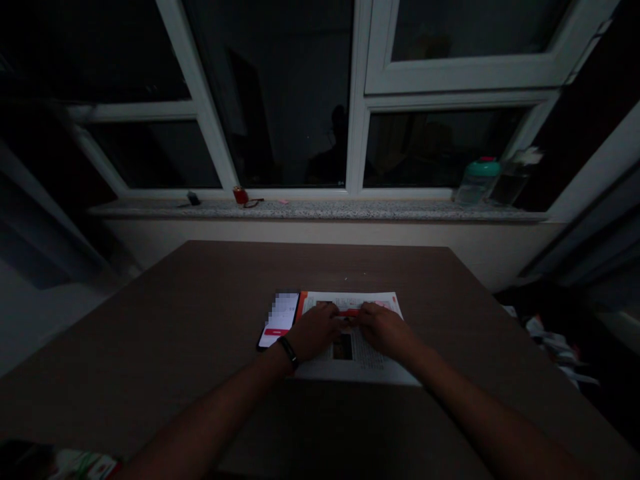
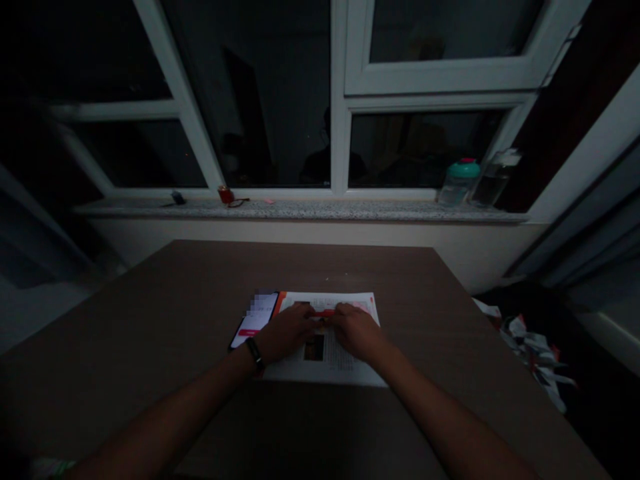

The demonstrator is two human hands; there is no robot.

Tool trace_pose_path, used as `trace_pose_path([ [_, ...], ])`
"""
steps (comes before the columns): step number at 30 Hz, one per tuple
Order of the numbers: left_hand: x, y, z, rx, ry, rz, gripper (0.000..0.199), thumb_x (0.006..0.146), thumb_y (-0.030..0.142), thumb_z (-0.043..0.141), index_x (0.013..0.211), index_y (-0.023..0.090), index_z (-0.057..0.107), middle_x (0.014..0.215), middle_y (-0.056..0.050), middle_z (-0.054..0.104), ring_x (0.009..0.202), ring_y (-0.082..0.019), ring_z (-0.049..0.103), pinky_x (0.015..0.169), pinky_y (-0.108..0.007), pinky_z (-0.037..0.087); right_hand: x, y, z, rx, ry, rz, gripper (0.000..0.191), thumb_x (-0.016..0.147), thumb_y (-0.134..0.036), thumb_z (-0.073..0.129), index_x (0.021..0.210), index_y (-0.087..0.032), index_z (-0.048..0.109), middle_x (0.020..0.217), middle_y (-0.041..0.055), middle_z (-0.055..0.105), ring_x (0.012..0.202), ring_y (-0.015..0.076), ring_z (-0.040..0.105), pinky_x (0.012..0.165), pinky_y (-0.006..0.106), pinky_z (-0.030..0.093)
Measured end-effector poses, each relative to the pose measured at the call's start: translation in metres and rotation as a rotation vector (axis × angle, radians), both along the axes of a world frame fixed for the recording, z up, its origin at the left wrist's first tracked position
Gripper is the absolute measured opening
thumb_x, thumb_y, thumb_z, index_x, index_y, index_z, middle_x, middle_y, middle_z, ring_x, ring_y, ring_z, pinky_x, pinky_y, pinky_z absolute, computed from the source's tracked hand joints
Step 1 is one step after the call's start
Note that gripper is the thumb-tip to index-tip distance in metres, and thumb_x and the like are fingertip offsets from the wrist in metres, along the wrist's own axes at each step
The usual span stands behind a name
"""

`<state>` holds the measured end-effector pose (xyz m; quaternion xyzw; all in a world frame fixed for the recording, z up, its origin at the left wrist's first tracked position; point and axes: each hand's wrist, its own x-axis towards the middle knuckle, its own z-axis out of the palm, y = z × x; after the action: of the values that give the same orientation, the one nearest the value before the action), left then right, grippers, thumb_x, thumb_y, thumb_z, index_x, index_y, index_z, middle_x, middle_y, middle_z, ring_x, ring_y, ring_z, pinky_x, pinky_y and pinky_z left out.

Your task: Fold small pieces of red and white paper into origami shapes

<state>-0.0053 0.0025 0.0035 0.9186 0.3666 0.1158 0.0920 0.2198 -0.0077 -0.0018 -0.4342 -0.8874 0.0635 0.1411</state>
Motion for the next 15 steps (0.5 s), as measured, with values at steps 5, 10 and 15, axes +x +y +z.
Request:
trace_pose_path([
  [5,0.001,-0.001,0.0,0.044,0.048,-0.009,0.03,0.093,0.02,0.055,0.12,0.03,0.065,0.108,-0.007,0.057,0.102,-0.024,0.05,0.09,-0.036,0.042,-0.005,-0.002,0.006,-0.023,-0.037,-0.03,0.035,0.088,-0.01,0.049,0.107,-0.026,0.074,0.095,0.0061,0.063,0.088,0.0203,0.059,0.087,0.033,0.041],
  [10,-0.009,0.006,0.001,0.045,0.049,-0.08,0.031,0.093,0.023,0.058,0.122,0.031,0.063,0.118,-0.006,0.059,0.109,-0.025,0.052,0.094,-0.037,0.041,0.001,0.0,0.004,0.0,-0.041,-0.029,0.034,0.09,-0.014,0.052,0.108,-0.031,0.075,0.094,0.0068,0.064,0.091,0.0218,0.059,0.084,0.033,0.042],
  [15,-0.02,0.012,0.007,-0.015,0.024,-0.13,0.026,0.099,0.023,0.048,0.115,0.028,0.067,0.118,-0.005,0.064,0.107,-0.021,0.057,0.095,-0.032,0.042,0.007,0.0,0.004,-0.01,-0.044,-0.049,0.028,0.091,-0.016,0.054,0.102,-0.028,0.077,0.095,0.0079,0.066,0.09,0.022,0.061,0.08,0.031,0.044],
])
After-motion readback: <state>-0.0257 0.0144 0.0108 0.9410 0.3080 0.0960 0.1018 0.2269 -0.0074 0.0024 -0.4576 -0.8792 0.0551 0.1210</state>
